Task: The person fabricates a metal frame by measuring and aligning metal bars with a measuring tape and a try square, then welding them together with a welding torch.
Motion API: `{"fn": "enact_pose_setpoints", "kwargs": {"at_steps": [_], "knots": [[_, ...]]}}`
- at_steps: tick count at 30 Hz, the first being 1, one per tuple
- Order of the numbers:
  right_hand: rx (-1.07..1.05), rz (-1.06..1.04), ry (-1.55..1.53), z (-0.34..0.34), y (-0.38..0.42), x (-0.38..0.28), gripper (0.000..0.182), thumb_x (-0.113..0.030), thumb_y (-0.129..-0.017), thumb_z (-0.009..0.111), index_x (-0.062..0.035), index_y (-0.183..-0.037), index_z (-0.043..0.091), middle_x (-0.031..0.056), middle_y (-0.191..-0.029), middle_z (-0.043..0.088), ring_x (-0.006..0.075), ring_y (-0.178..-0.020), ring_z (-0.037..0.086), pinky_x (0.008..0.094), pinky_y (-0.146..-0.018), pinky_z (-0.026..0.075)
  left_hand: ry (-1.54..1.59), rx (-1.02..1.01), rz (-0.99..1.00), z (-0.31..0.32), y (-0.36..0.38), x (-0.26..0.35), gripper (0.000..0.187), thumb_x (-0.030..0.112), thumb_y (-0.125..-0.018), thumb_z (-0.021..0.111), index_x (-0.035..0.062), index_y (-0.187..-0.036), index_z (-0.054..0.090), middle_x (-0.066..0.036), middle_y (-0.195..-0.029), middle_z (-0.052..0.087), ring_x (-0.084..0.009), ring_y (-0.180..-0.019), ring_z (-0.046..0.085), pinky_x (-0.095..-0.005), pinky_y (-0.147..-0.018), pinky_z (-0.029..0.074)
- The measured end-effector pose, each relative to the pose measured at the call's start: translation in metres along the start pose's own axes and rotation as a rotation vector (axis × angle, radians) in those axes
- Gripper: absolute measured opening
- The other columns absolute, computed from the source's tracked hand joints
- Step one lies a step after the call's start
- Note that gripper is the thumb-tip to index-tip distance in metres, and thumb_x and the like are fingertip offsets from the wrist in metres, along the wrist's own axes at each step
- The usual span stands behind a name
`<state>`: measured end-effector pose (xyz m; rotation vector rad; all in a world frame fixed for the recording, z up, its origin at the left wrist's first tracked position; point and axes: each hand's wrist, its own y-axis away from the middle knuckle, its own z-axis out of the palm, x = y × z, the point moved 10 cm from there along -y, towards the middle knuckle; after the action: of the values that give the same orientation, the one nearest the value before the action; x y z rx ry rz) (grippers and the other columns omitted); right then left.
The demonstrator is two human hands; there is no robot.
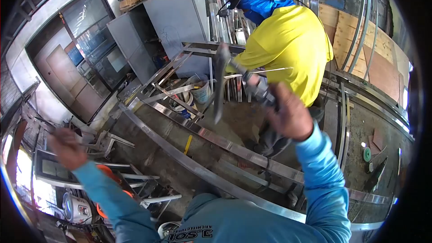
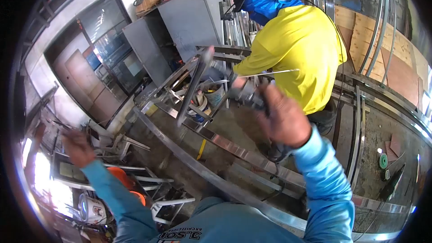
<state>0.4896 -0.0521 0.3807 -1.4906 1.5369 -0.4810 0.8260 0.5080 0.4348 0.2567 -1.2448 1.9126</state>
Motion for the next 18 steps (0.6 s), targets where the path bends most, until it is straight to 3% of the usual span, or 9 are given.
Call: {"fn": "enact_pose_setpoints", "kwargs": {"at_steps": [1, 5, 7, 11, 13, 14, 15, 16, 18], "knots": [[0.0, -0.019, 0.002, -0.005, -0.014, 0.004, 0.049, -0.007, -0.079, 0.074, 0.0005, -0.122, 0.051, 0.0231, -0.099, 0.063, 0.0427, -0.088, 0.065, 0.0449, -0.073, 0.053, -0.069, 0.231, 0.211, 0.03, -0.013, 0.045, 0.042, 0.035, -0.105, 0.049, 0.0053, -0.134, 0.055, -0.004, -0.1, 0.058, -0.0125, -0.087, 0.057, -0.0271, -0.073, 0.049], [-0.063, 0.034, -0.059, 0.032, -0.037, 0.036, 0.044, -0.017, -0.086, 0.075, -0.0003, -0.121, 0.054, 0.0222, -0.098, 0.062, 0.0403, -0.091, 0.064, 0.0443, -0.077, 0.051, -0.061, 0.068, 0.203, 0.076, -0.141, 0.074, 0.047, 0.033, -0.105, 0.05, 0.0033, -0.141, 0.049, -0.002, -0.096, 0.055, -0.0119, -0.082, 0.046, -0.0301, -0.079, 0.042], [-0.05, 0.031, 0.081, 0.067, -0.032, 0.051, 0.041, -0.02, -0.088, 0.073, 0.0004, -0.119, 0.055, 0.0218, -0.096, 0.062, 0.0393, -0.091, 0.063, 0.0439, -0.076, 0.051, -0.111, -0.177, 0.193, 0.119, -0.198, 0.057, 0.045, 0.031, -0.105, 0.049, 0.0037, -0.142, 0.049, 0.002, -0.089, 0.051, -0.0105, -0.075, 0.042, -0.0278, -0.072, 0.039], [-0.172, 0.274, -0.056, 0.152, -0.023, 0.1, 0.045, -0.029, -0.091, 0.07, 0.0039, -0.117, 0.055, 0.0244, -0.094, 0.063, 0.0395, -0.088, 0.064, 0.0436, -0.075, 0.051, -0.314, -0.571, 0.024, 0.183, -0.306, -0.011, 0.05, 0.036, -0.105, 0.048, 0.0028, -0.143, 0.048, -0.003, -0.112, 0.057, -0.0064, -0.085, 0.048, -0.0238, -0.082, 0.041], [-0.196, 0.413, -0.1, 0.194, -0.012, 0.129, 0.05, -0.032, -0.092, 0.069, 0.0055, -0.12, 0.053, 0.027, -0.095, 0.064, 0.0403, -0.089, 0.065, 0.0442, -0.075, 0.051, -0.431, -1.054, -0.214, 0.221, -0.349, -0.051, 0.052, 0.038, -0.105, 0.048, 0.0023, -0.144, 0.047, -0.006, -0.124, 0.06, -0.0043, -0.09, 0.051, -0.0217, -0.086, 0.042], [-0.205, 0.557, -0.149, 0.22, 0.001, 0.147, 0.052, -0.034, -0.092, 0.068, 0.0059, -0.123, 0.052, 0.0278, -0.096, 0.064, 0.0409, -0.089, 0.066, 0.045, -0.075, 0.051, -0.415, -1.329, -0.372, 0.246, -0.329, -0.08, 0.054, 0.039, -0.105, 0.047, 0.0021, -0.144, 0.047, -0.007, -0.13, 0.061, -0.0033, -0.092, 0.053, -0.0207, -0.089, 0.043], [-0.212, 0.701, -0.194, 0.247, 0.017, 0.164, 0.055, -0.035, -0.093, 0.067, 0.0063, -0.126, 0.05, 0.0286, -0.097, 0.065, 0.0416, -0.09, 0.066, 0.0457, -0.075, 0.05, -0.82, -0.995, -0.12, 0.234, -0.362, -0.1, 0.052, 0.04, -0.105, 0.047, 0.0018, -0.141, 0.051, -0.007, -0.129, 0.062, -0.0061, -0.097, 0.055, -0.0221, -0.092, 0.043], [-0.214, 0.841, -0.235, 0.273, 0.036, 0.182, 0.058, -0.036, -0.093, 0.066, 0.0067, -0.128, 0.049, 0.0295, -0.098, 0.066, 0.0422, -0.091, 0.066, 0.0464, -0.075, 0.05, -1.004, -0.839, -0.047, 0.238, -0.341, -0.128, 0.047, 0.037, -0.105, 0.047, 0.0027, -0.136, 0.055, -0.008, -0.125, 0.063, -0.0096, -0.096, 0.057, -0.025, -0.09, 0.045], [-0.223, 1.053, -0.449, 0.343, 0.085, 0.218, 0.062, -0.037, -0.094, 0.063, 0.0077, -0.133, 0.045, 0.0299, -0.101, 0.066, 0.0431, -0.093, 0.066, 0.0464, -0.076, 0.05, -1.191, -0.816, -0.002, 0.258, -0.25, -0.211, 0.037, 0.031, -0.104, 0.048, 0.0047, -0.127, 0.062, -0.009, -0.119, 0.066, -0.0167, -0.095, 0.061, -0.0308, -0.088, 0.048]]}}
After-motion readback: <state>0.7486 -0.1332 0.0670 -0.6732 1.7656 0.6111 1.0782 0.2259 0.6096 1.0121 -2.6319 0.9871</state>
